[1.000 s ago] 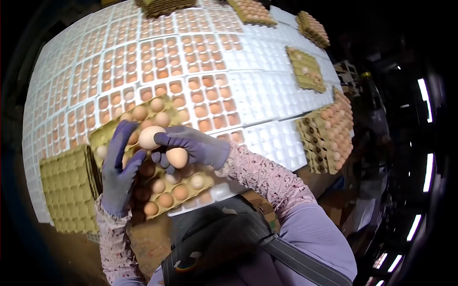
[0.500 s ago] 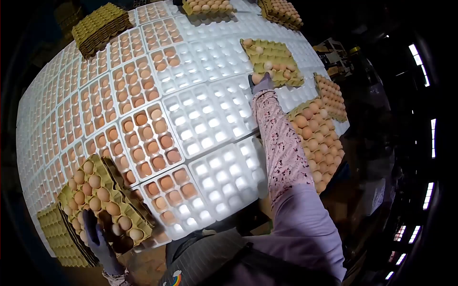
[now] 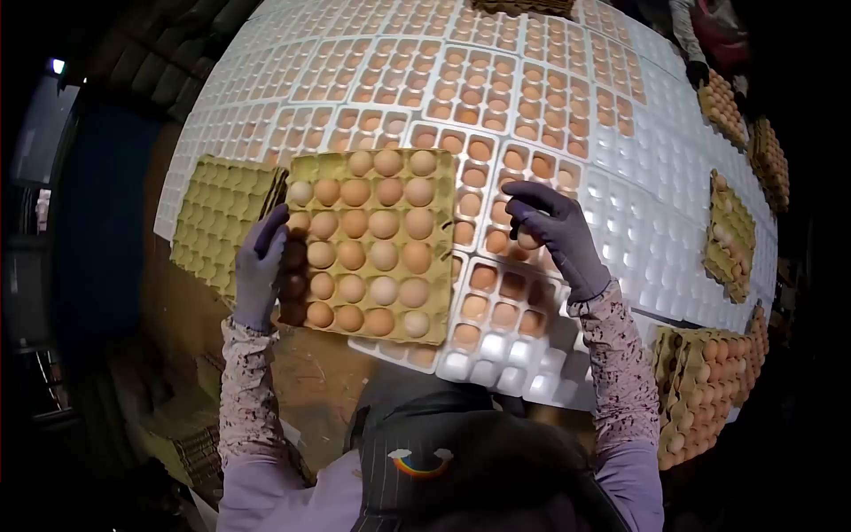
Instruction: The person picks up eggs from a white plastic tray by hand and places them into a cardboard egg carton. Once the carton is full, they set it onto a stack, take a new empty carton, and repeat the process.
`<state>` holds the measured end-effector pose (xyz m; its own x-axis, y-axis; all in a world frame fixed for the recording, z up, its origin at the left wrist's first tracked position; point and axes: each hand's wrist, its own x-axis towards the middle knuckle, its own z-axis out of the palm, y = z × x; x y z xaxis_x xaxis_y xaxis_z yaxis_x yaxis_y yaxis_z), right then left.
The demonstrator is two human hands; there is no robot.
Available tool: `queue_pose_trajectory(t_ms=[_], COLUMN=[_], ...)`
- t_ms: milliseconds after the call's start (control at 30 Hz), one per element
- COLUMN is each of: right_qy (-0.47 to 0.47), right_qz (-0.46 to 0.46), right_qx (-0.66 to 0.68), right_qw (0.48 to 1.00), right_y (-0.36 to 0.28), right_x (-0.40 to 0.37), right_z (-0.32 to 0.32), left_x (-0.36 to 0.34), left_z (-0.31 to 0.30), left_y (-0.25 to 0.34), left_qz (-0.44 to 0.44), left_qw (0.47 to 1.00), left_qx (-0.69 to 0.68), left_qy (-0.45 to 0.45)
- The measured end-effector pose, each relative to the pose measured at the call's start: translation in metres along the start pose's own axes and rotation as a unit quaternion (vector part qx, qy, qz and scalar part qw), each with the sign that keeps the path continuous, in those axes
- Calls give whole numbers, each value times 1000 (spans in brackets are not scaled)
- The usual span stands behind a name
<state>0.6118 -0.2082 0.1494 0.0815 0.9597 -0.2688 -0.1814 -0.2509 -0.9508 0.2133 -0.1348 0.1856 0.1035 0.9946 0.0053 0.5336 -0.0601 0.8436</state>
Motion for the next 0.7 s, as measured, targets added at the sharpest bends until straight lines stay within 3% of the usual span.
queue_pose_trajectory(t_ms=[33, 67, 100, 167, 233, 267, 300, 367, 400, 433, 500, 533, 567, 600, 633, 700], right_qy=[-28, -38, -30, 45, 55, -4, -5, -2, 20, 35, 44, 27, 9, 15, 15, 21], right_qz=[23, -93, -101, -174, -166, -86, -118, -98, -54, -90, -79, -102, -125, -95, -95, -93], right_qx=[-68, -224, -399, -492, -635, -676, -631, -580, -524, -539, -500, -553, -603, -622, -622, -568], right_qw=[997, 969, 911, 852, 752, 732, 767, 809, 850, 837, 861, 826, 788, 777, 777, 817], right_y=[-11, -9, -20, -6, -2, -6, -2, -14, -21, -19, -16, -12, -9, -12, -16, -20], right_x=[2, 16, 30, 68, 100, 114, 119, 116, 113, 116, 113, 111, 111, 112, 113, 113], right_z=[22, 42, 60, 80, 83, 82, 78, 75, 75, 66, 73, 78, 83, 92, 92, 90], left_x=[18, 29, 41, 67, 87, 99, 106, 114, 115, 118, 121, 120, 119, 118, 119, 119], left_z=[-4, -7, -12, -16, -16, -15, -14, -8, -11, -13, -16, -17, -17, -19, -22, -33], left_y=[-8, -8, -11, -25, -21, -31, -40, -53, -48, -50, -56, -58, -60, -58, -56, -51], left_qz=[-1, 5, 13, 43, 82, 155, 155, 252, 196, 193, 250, 251, 135, 12, 12, -62], left_qw=[1000, 1000, 999, 995, 984, 959, 959, 911, 930, 931, 916, 916, 961, 967, 967, 922], left_qx=[-14, 5, 21, -1, 85, 187, 182, 273, 231, 226, 223, 222, 60, -103, -103, -326], left_qy=[-17, -29, -43, -85, -134, -149, -150, -182, -211, -210, -219, -222, -232, -231, -231, -202])
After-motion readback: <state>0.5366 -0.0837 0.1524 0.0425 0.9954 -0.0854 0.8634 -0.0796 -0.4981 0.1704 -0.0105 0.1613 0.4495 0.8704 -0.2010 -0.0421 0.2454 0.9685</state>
